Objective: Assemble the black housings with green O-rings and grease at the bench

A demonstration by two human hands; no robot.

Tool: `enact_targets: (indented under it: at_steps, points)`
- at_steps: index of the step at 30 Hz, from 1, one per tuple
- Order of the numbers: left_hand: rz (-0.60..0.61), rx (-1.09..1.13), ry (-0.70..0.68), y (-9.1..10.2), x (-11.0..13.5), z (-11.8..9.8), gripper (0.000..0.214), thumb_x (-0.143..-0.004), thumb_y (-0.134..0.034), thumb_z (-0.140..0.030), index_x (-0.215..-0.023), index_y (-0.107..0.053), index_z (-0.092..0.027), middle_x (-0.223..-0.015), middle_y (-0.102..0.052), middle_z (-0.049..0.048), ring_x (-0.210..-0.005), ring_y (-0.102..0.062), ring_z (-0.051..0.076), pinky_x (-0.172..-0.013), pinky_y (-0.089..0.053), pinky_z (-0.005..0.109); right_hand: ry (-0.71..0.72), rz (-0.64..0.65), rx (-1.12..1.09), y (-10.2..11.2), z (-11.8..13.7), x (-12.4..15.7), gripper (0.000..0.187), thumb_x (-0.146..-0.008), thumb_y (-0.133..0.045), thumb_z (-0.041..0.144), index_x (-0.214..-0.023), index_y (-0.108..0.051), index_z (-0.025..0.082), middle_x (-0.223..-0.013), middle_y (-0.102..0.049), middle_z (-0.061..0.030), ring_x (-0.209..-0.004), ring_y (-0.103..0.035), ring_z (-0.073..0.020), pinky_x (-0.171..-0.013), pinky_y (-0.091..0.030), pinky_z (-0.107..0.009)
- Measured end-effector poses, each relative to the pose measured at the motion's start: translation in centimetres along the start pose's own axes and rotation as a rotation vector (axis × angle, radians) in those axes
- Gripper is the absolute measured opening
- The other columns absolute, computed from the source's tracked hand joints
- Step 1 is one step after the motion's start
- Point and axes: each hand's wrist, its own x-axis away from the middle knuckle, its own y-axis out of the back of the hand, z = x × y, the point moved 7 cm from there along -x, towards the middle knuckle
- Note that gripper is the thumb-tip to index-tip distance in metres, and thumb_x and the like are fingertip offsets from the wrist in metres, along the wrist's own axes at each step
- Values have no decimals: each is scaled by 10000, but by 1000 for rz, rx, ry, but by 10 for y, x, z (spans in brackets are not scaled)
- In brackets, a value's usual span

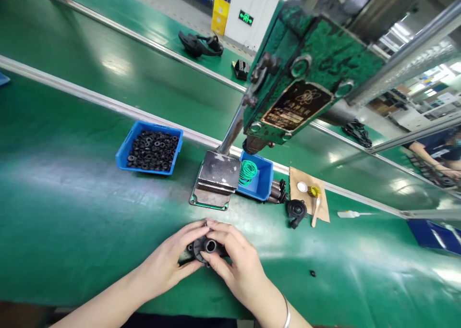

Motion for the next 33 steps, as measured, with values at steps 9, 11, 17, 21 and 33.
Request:
enact_targets:
  at_steps: [9,11,17,21,33]
  points:
    - [-125,-158,-79,15,-8,-14,709,-743,-710,-96,-1347,-447,-358,-1340,-612,47,-1199,-638,231,-1002,-561,368,-28,18,-43,13,8,-10,568,-868,-680,333,-1369,-414,358,-1326,-618,-59,-1222,-613,-263,-1032,-557,-422]
    - [-173,-213,-139,37,-21,-31,722,-713,-738,-126,-1337,-460,-362,-1309,-637,42,-1170,-657,235,-981,-572,359,49,-69,15,54,28,-22,530,-894,-647,360,-1383,-445,321,-1346,-604,-82,-1256,-583,-277,-1068,-524,-453]
    - [-255,-254,-139,106,-108,-71,558,-747,-742,-277,-1263,-529,-278,-1202,-693,41,-1114,-668,234,-1011,-532,398,474,-895,88,248,124,-77,394,-912,-643,323,-1284,-538,247,-1372,-559,-81,-1257,-585,-214,-1021,-539,-331]
    - [-155,-105,-41,106,-156,-58,569,-721,-760,-316,-1226,-507,-250,-1073,-730,17,-962,-706,211,-897,-566,353,381,-872,-13,322,164,-160,653,-873,-460,465,-1387,-413,65,-1293,-634,-73,-1218,-575,-222,-789,-486,-174]
    - [-47,28,-27,96,-176,-45,558,-713,-778,-352,-1180,-489,-252,-1028,-687,-13,-830,-662,148,-758,-533,255,766,-1094,92,296,200,-121,919,-758,38,577,-1028,-579,-49,-718,-665,29,-795,-696,-168,-491,-347,-194]
